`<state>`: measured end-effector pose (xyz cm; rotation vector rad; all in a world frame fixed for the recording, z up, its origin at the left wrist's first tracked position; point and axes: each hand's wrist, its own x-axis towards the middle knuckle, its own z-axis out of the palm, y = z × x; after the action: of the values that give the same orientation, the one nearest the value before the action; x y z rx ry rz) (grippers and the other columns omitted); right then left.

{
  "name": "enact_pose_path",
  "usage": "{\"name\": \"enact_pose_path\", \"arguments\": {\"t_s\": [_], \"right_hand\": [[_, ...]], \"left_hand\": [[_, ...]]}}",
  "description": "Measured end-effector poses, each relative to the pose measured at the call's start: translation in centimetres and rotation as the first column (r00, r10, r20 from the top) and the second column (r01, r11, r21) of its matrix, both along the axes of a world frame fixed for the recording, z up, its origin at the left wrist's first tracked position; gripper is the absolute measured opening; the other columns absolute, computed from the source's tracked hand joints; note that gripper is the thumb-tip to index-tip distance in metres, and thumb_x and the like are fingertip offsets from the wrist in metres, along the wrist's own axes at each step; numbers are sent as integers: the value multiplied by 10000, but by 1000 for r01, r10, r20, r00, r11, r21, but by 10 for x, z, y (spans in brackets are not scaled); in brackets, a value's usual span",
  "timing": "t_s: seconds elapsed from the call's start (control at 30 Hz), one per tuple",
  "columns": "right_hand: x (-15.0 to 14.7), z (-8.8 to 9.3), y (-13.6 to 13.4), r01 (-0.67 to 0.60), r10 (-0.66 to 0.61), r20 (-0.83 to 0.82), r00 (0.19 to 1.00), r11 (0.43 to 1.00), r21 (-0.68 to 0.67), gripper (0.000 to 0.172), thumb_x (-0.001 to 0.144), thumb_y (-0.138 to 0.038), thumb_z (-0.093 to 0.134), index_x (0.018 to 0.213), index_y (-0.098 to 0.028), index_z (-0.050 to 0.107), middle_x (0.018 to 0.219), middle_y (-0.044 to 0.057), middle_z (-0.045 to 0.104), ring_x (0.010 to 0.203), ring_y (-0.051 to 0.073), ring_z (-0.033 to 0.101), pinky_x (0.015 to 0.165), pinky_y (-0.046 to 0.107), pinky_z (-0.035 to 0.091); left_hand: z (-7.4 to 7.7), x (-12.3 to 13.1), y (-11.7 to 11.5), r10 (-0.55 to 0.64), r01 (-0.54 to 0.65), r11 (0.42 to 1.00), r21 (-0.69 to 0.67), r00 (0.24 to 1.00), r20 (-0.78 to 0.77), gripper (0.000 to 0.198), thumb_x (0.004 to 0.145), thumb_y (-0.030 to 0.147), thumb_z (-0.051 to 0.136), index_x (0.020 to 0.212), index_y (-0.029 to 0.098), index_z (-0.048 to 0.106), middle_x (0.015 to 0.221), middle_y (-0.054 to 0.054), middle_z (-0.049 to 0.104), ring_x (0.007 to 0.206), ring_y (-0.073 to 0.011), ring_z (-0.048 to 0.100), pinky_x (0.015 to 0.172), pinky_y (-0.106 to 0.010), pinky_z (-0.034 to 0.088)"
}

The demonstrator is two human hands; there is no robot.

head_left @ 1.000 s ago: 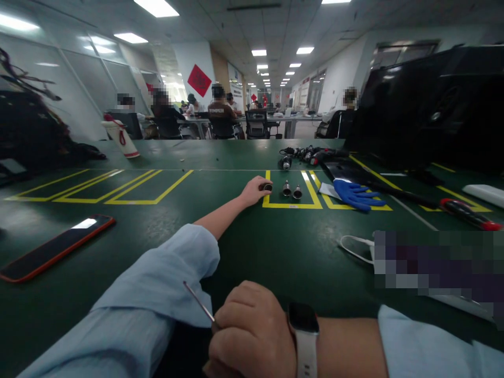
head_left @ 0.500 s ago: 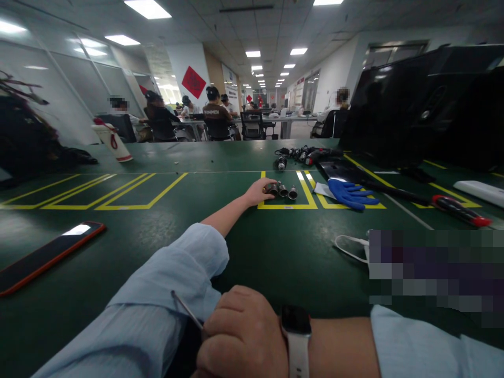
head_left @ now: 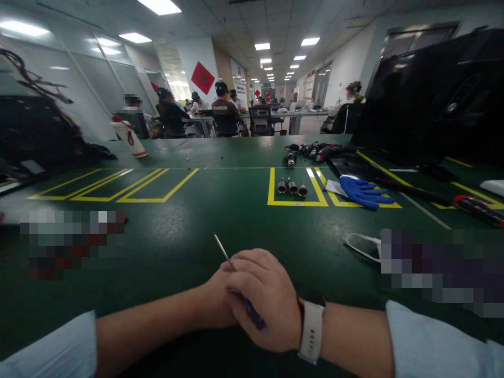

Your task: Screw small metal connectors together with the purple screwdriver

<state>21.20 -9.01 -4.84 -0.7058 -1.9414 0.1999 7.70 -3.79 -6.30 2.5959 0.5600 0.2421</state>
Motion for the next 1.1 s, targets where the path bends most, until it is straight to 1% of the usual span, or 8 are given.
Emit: {"name": "enact_pose_path", "arguments": {"t_s": [0.1, 0.27, 0.43, 0.6, 0.87, 0.97, 1.07, 1.1], "right_hand": [[0, -2, 6, 19, 5, 102, 995, 972, -235, 127, 829, -178, 486, 934, -196, 557, 1091, 85, 670, 1054, 207, 582, 898, 374, 449], [-2, 0, 11, 36, 111, 292, 950, 890, -454, 153, 886, -293, 476, 927, -188, 579, 995, 68, 687, 950, 205, 637, 827, 357, 483], [-3, 0, 13, 50, 120, 324, 938, 880, -471, 201, 889, -323, 487, 998, -179, 576, 1052, 85, 668, 985, 219, 627, 842, 368, 480], [-2, -3, 15, 40, 129, 335, 933, 889, -456, 209, 892, -334, 492, 1000, -172, 567, 1051, 86, 666, 980, 214, 628, 842, 358, 485], [-5, -5, 15, 71, 95, 319, 943, 879, -472, 214, 917, -345, 452, 987, -191, 582, 1053, 80, 681, 977, 217, 640, 847, 360, 483], [-3, -4, 14, 70, 80, 262, 962, 852, -518, 215, 929, -320, 435, 1028, -193, 578, 1049, 81, 686, 981, 216, 645, 853, 362, 484], [2, -1, 11, 80, -13, 124, 992, 825, -559, 227, 927, -300, 444, 1087, -178, 551, 1031, 94, 686, 951, 216, 654, 811, 359, 503], [4, 0, 10, 83, -56, 64, 996, 823, -561, 219, 928, -290, 441, 1083, -176, 547, 1026, 96, 684, 950, 213, 654, 806, 356, 506]], "left_hand": [[5, -12, -26, -95, 97, 994, 39, 994, -51, 361, 826, 269, 515, 1176, 210, 579, 1218, -96, 612, 1173, -292, 509, 1043, -443, 347], [13, -16, -21, -209, 220, 967, 128, 973, -94, 361, 884, 324, 466, 1185, 152, 566, 1243, -127, 598, 1177, -281, 521, 1050, -427, 357], [14, -17, -14, -251, 259, 954, 150, 965, -71, 320, 871, 302, 503, 1142, 158, 595, 1201, -108, 627, 1163, -282, 531, 1071, -438, 327], [18, -17, -12, -268, 274, 957, 96, 961, -71, 318, 872, 307, 508, 1138, 161, 603, 1205, -104, 629, 1148, -267, 548, 1070, -401, 334], [28, -15, -5, -292, 261, 948, -181, 941, -170, 378, 855, 297, 525, 1215, 192, 578, 1281, -94, 582, 1254, -282, 458, 1092, -422, 286], [37, -14, 14, -401, 327, 869, -371, 905, -143, 383, 801, 253, 598, 1181, 213, 614, 1247, -58, 611, 1241, -260, 473, 1079, -369, 312], [53, -17, 56, -557, 411, 691, -595, 827, -74, 358, 789, 188, 590, 1142, 212, 647, 1170, -37, 656, 1158, -229, 550, 992, -295, 398], [59, -19, 75, -572, 395, 663, -636, 815, -91, 355, 778, 194, 602, 1128, 202, 657, 1161, -47, 661, 1139, -237, 564, 980, -299, 405]]}}
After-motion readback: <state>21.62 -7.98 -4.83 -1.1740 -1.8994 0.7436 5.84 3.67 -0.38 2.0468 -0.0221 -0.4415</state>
